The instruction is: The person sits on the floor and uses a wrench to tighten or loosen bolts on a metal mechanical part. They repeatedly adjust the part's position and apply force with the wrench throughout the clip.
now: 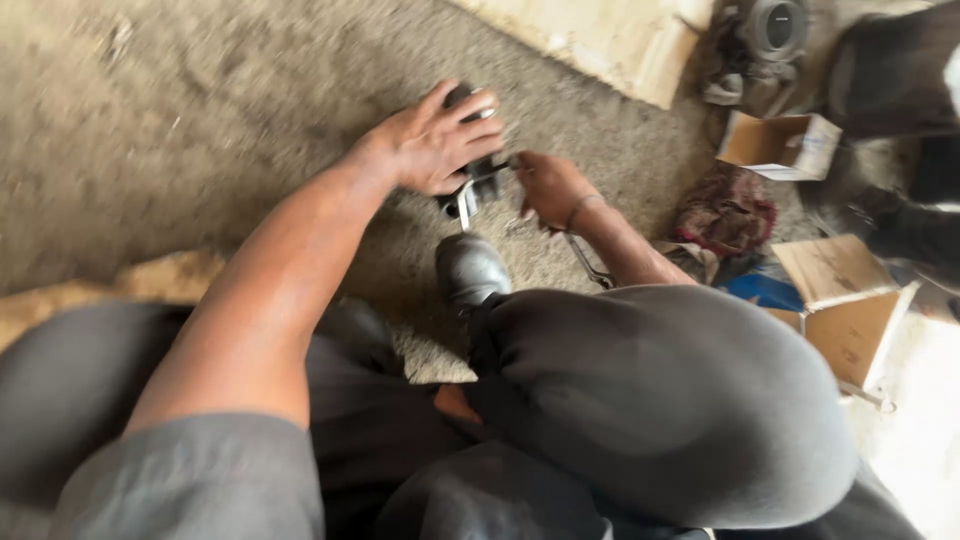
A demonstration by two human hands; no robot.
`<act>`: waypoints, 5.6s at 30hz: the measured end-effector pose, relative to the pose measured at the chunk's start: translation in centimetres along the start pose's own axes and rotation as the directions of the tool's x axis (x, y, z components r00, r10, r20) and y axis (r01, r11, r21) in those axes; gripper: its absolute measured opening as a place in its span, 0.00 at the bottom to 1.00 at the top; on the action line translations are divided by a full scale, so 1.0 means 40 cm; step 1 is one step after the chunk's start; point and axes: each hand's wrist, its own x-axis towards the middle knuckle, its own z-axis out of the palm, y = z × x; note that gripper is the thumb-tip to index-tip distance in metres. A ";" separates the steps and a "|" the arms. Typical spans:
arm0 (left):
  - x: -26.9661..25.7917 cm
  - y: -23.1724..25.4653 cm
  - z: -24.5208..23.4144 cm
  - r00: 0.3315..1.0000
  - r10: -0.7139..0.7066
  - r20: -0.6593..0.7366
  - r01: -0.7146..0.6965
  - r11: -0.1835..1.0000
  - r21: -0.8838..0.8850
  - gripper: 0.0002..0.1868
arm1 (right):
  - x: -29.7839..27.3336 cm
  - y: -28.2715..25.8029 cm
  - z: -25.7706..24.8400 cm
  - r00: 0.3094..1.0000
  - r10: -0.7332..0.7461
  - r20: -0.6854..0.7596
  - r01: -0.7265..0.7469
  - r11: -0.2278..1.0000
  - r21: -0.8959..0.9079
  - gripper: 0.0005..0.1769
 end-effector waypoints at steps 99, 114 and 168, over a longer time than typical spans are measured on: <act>0.011 -0.052 -0.016 0.996 0.047 -0.079 -0.078 0.891 -0.447 0.38 | -0.314 0.019 0.071 0.963 -0.037 -0.267 0.059 0.995 0.074 0.08; 0.039 -0.083 -0.094 0.991 -0.040 -0.130 -0.027 0.879 -0.475 0.34 | -0.035 0.186 0.284 0.641 -0.388 -0.662 0.403 0.905 -0.141 0.39; 0.004 -0.045 0.011 0.994 0.014 -0.111 -0.061 0.898 -0.435 0.39 | -0.311 0.017 0.059 0.991 0.065 -0.120 -0.055 0.995 0.086 0.08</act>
